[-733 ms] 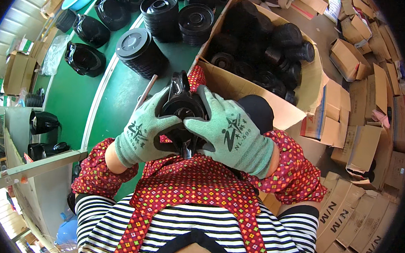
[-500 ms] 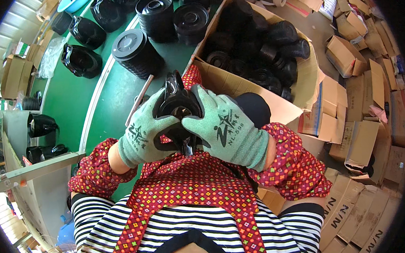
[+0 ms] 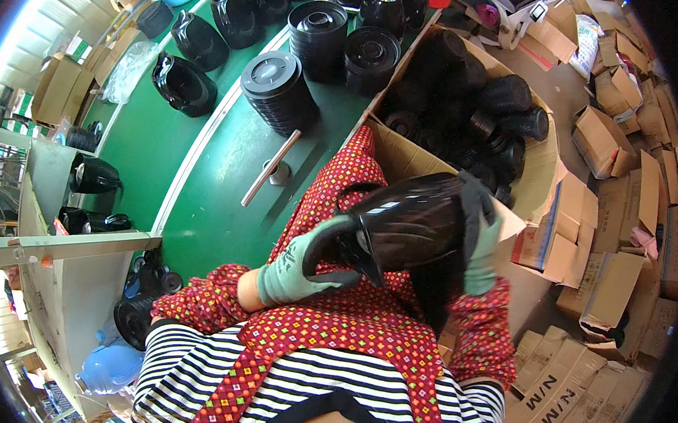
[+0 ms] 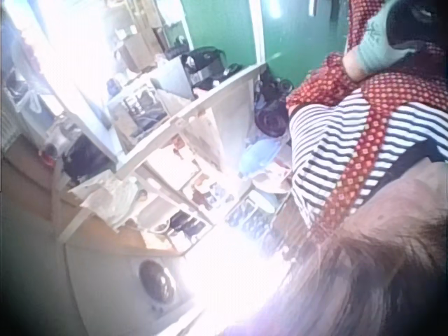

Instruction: The person repeatedly picks up a black kettle body and a lid, inserts a metal rod into the kettle, and secures the lid. The assembled kettles are placed on a green table next to other completed units.

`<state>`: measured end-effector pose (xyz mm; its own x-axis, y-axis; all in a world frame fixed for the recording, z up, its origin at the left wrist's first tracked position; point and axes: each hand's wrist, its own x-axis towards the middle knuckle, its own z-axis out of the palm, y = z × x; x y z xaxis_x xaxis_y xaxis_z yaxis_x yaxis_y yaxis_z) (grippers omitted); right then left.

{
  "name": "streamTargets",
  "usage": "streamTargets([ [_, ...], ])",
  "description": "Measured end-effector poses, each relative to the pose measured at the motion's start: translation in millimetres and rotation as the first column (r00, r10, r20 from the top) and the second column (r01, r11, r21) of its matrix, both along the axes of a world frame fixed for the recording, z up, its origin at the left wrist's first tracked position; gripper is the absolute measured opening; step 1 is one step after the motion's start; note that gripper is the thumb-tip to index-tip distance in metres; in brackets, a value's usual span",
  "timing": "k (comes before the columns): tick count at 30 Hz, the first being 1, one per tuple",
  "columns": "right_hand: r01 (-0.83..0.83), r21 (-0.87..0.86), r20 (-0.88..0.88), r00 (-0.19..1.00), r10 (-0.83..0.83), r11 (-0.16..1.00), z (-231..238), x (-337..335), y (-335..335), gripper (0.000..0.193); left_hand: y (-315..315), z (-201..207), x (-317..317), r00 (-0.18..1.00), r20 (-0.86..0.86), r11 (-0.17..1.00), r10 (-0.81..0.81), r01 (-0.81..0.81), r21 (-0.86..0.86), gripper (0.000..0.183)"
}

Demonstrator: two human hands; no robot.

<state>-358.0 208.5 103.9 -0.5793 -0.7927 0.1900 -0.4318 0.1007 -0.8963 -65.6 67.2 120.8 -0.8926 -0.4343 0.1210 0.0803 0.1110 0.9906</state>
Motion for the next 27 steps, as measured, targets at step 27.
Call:
streamTargets([
  [27, -0.529, -0.028, -0.652, 0.653, 0.385, 0.848, 73.7, -39.9, -134.6, 0.051, -114.1, 81.6, -72.4, 0.912, 0.393, 0.979, 0.116, -0.037, -0.203, 0.059],
])
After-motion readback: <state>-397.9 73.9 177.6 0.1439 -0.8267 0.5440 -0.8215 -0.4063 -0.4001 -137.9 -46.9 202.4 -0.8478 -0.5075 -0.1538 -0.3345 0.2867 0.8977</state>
